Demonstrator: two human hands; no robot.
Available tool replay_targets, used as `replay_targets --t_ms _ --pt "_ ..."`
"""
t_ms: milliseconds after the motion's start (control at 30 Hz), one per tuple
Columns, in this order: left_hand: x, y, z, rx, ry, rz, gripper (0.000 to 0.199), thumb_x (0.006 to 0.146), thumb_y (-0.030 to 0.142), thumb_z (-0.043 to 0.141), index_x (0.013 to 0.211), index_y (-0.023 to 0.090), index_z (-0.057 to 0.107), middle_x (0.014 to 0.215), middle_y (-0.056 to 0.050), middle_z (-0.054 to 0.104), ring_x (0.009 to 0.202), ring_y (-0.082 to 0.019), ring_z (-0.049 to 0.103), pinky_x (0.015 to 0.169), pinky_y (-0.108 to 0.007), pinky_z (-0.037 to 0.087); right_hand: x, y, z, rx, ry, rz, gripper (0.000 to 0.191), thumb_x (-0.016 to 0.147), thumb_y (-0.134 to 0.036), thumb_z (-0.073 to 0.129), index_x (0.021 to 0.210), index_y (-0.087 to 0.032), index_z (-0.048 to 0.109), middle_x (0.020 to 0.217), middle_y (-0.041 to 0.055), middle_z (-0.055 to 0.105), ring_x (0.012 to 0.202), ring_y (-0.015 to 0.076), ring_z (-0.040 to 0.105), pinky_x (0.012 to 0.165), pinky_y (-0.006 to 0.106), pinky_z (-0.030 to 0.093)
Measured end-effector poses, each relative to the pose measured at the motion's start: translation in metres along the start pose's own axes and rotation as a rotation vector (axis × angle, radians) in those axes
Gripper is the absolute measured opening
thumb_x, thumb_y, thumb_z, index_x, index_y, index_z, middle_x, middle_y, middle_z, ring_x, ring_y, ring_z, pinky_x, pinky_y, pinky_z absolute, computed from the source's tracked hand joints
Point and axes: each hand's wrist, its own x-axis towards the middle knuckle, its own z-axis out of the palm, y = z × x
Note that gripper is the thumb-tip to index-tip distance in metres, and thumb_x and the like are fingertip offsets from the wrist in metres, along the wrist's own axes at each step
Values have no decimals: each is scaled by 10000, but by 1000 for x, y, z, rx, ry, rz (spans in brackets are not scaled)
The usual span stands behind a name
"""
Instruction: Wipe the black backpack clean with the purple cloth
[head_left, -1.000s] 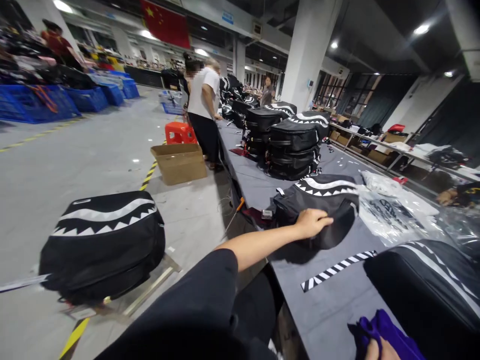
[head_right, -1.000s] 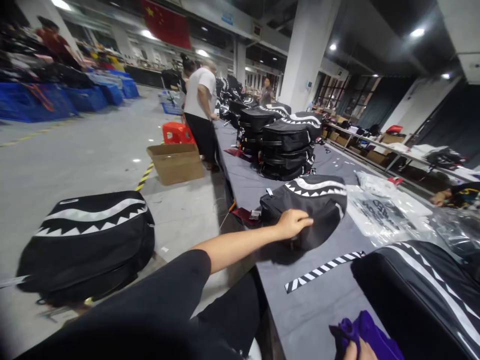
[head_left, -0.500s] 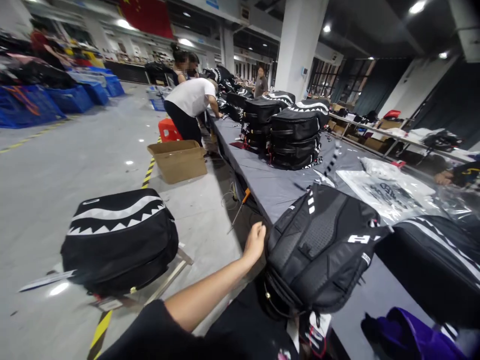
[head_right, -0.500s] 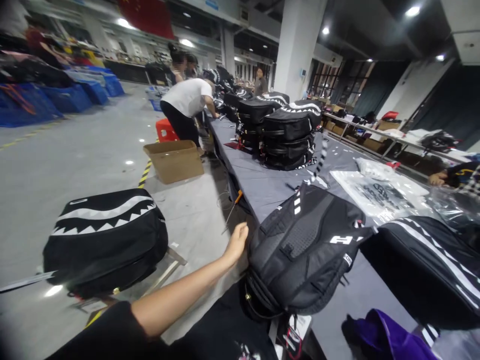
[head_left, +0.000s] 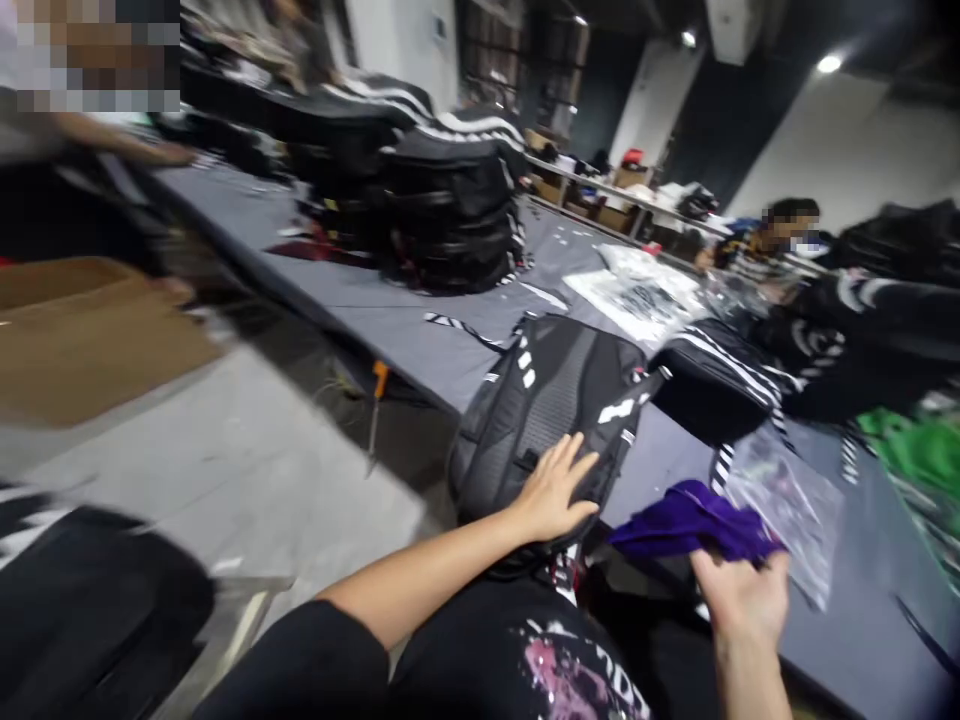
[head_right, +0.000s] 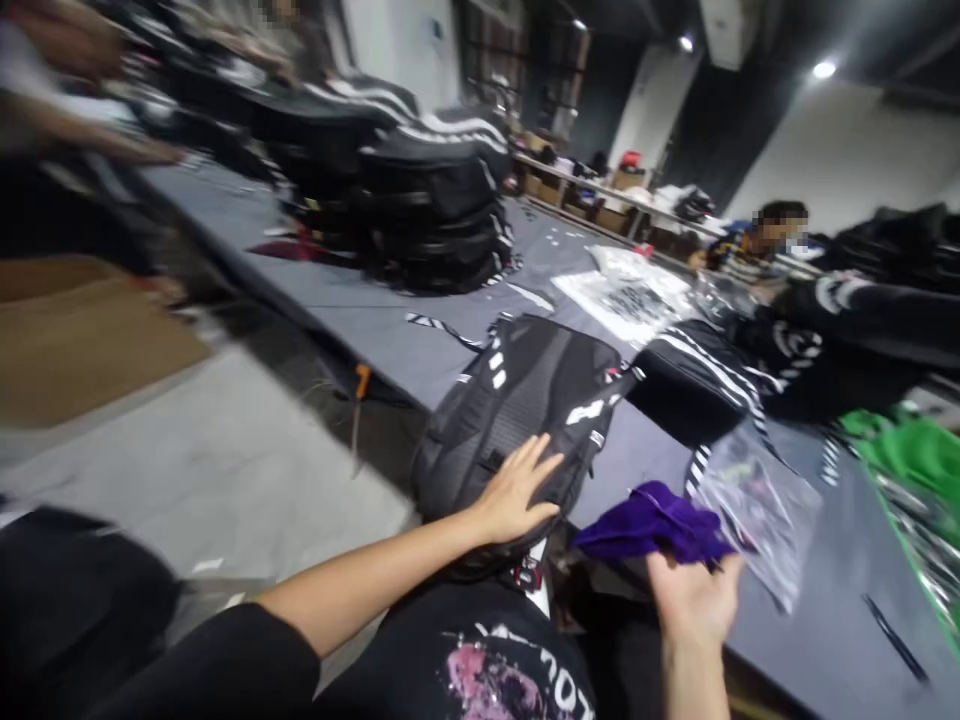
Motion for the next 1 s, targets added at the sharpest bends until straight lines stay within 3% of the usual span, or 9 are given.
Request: replay_targets --t_ms 67,133,233,400,533,667,800,900,1000 --pt "-6 2 10 -6 4 8 780 794 347 649 1477 234 291 1593 -142 109 1469 -338 117 1160 -569 221 -10 -3 -1 126 56 -22 454 860 -629 497 1096 -271 646 1131 45 673 1091 255 607 943 559 485" --pt "-13 12 23 -10 15 35 768 798 276 618 1483 228 273 1599 -143 56 1474 -337 88 1160 -578 215 -9 -4 0 168 99 -7 327 820 -452 649 1072 -245 651 1069 29 699 1045 220 633 972 502 490" --pt "-25 33 44 -5 41 45 740 805 224 578 1480 247 275 1604 -124 -2 1477 -343 43 1153 -593 219 1 3 -5 45 204 26 236 782 -306 698 989 -194 669 950 14 723 909 163 678 913 353 546" --pt "-34 50 62 -21 60 100 660 811 197 541 1440 218 341 1600 -134 34 1476 -344 54 1140 -589 245 20 10 -22 -115 225 1 318 741 -401 731 924 -145 682 873 45 728 765 169 696 727 287 599" --pt "-32 61 71 -56 82 246 511 821 212 533 1328 228 469 1578 -118 171 1467 -367 71 1082 -577 330 45 3 -16 -235 229 -122 355 676 -411 786 882 -143 680 786 12 715 714 153 679 731 256 579" --pt "-27 76 101 -129 101 307 507 852 265 528 1348 231 430 1561 -124 209 1461 -341 125 1084 -550 357 68 -6 -5 -383 155 -163 411 677 -472 764 897 -132 699 797 41 711 818 219 677 823 360 558" --pt "-31 80 128 -127 63 312 569 871 298 519 1401 173 355 1539 -188 231 1456 -343 149 1085 -564 364 69 -32 -16 -562 174 -283 412 690 -515 749 870 -147 709 880 54 697 1084 259 586 1007 385 440" --pt "-31 78 118 -151 -10 406 527 881 328 535 1372 189 404 1511 -181 310 1433 -344 229 1061 -548 404 56 -57 -34 -602 226 -381 490 748 -622 654 900 -158 691 886 55 687 1071 252 586 960 374 471" --pt "-7 76 86 -262 -37 426 460 917 261 488 1366 199 411 1364 -123 526 1305 -226 459 1063 -429 448 37 -69 -45 -525 289 -315 583 783 -706 553 952 -161 674 820 40 681 871 217 641 788 334 543"
